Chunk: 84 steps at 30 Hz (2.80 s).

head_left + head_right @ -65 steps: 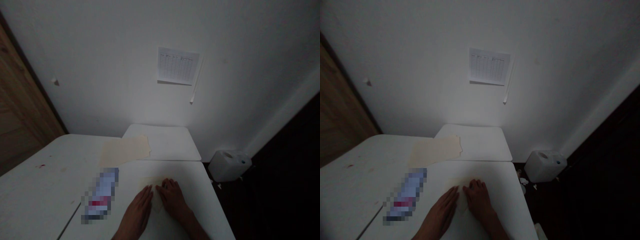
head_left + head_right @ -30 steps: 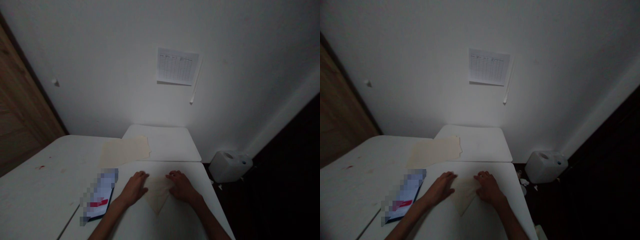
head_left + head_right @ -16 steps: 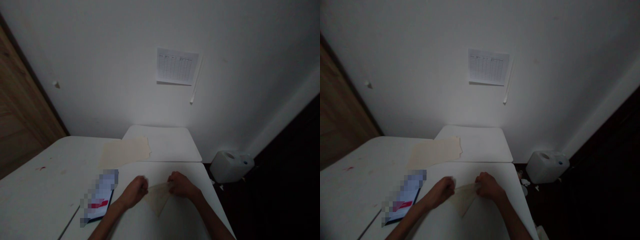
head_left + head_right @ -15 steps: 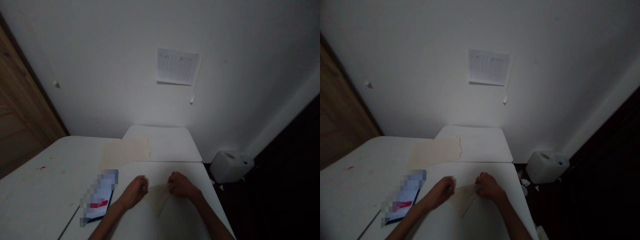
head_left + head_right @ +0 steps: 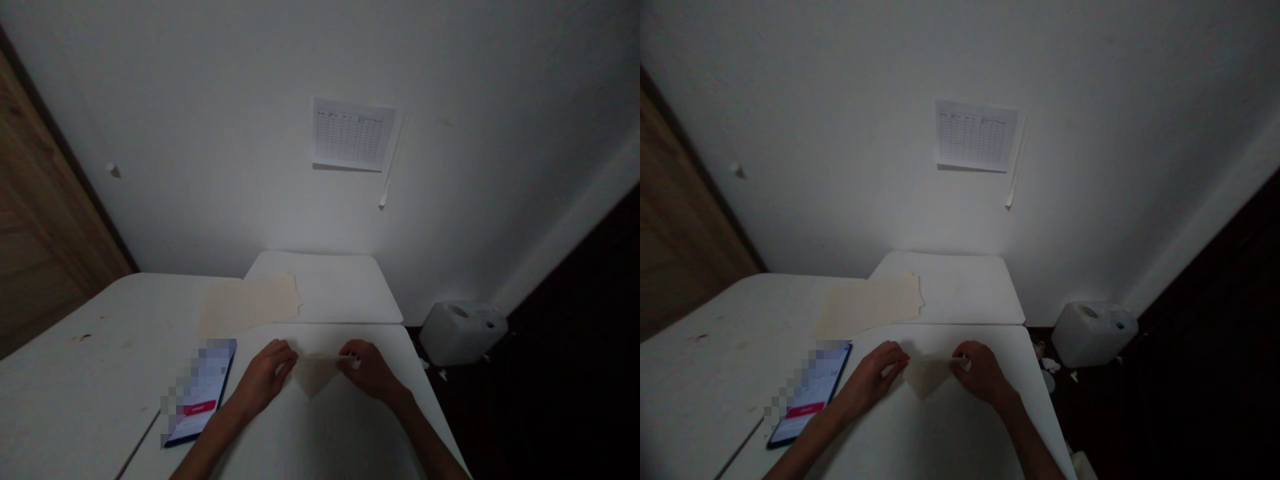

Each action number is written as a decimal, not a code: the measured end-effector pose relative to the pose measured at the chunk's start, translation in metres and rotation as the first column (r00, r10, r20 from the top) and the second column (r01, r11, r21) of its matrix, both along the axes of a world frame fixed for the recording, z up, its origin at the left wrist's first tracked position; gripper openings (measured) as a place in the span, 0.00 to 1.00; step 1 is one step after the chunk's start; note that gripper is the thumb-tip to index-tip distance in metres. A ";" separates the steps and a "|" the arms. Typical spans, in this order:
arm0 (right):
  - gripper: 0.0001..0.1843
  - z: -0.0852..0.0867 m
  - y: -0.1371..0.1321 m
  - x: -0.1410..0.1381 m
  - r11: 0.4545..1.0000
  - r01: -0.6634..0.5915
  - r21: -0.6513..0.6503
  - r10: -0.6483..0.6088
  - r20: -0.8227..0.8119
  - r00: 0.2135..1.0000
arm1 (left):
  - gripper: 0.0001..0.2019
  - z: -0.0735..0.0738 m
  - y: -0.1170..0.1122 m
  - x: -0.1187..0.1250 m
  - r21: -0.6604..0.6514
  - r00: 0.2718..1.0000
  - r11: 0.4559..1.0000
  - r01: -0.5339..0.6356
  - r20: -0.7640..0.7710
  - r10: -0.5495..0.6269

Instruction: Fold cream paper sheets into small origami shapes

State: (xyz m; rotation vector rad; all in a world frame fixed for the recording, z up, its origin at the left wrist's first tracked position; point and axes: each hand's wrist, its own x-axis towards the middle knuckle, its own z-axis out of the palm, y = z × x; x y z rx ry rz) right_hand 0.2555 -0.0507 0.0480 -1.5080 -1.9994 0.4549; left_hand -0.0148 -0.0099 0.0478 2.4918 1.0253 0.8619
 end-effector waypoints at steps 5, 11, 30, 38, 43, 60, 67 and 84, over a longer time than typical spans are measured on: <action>0.07 0.004 -0.004 0.002 0.986 -0.053 0.156 0.060 -0.040 0.997 | 0.10 0.011 -0.003 0.001 0.155 1.000 0.988 -0.015 0.014 0.013; 0.16 -0.024 -0.019 0.003 0.971 -0.097 0.218 0.034 0.275 0.961 | 0.18 -0.021 -0.019 -0.001 0.207 0.987 0.978 -0.025 -0.149 0.056; 0.26 -0.060 -0.053 0.002 0.992 -0.070 0.105 0.055 0.139 0.989 | 0.11 -0.048 -0.045 -0.011 0.053 0.995 0.997 0.049 -0.087 -0.045; 0.13 -0.064 -0.062 0.003 0.984 -0.006 0.180 -0.021 0.147 0.989 | 0.10 -0.059 -0.046 -0.010 0.021 1.000 1.000 0.012 0.027 -0.012; 0.14 -0.067 -0.064 0.003 0.980 0.018 0.198 -0.041 0.112 0.993 | 0.08 -0.066 -0.044 -0.010 -0.011 0.996 0.998 -0.070 0.055 0.070; 0.16 -0.083 -0.053 -0.005 0.939 0.284 0.192 -0.284 -0.027 0.958 | 0.11 -0.073 -0.026 0.002 -0.107 0.955 0.953 -0.282 0.065 0.290; 0.18 -0.091 -0.050 -0.006 0.901 0.390 0.190 -0.381 -0.084 0.921 | 0.12 -0.079 -0.024 0.004 -0.133 0.949 0.944 -0.303 0.051 0.312; 0.22 -0.084 -0.052 -0.019 0.851 0.502 0.156 -0.488 -0.120 0.865 | 0.11 -0.076 -0.030 0.009 0.041 0.978 0.978 -0.204 0.053 0.202</action>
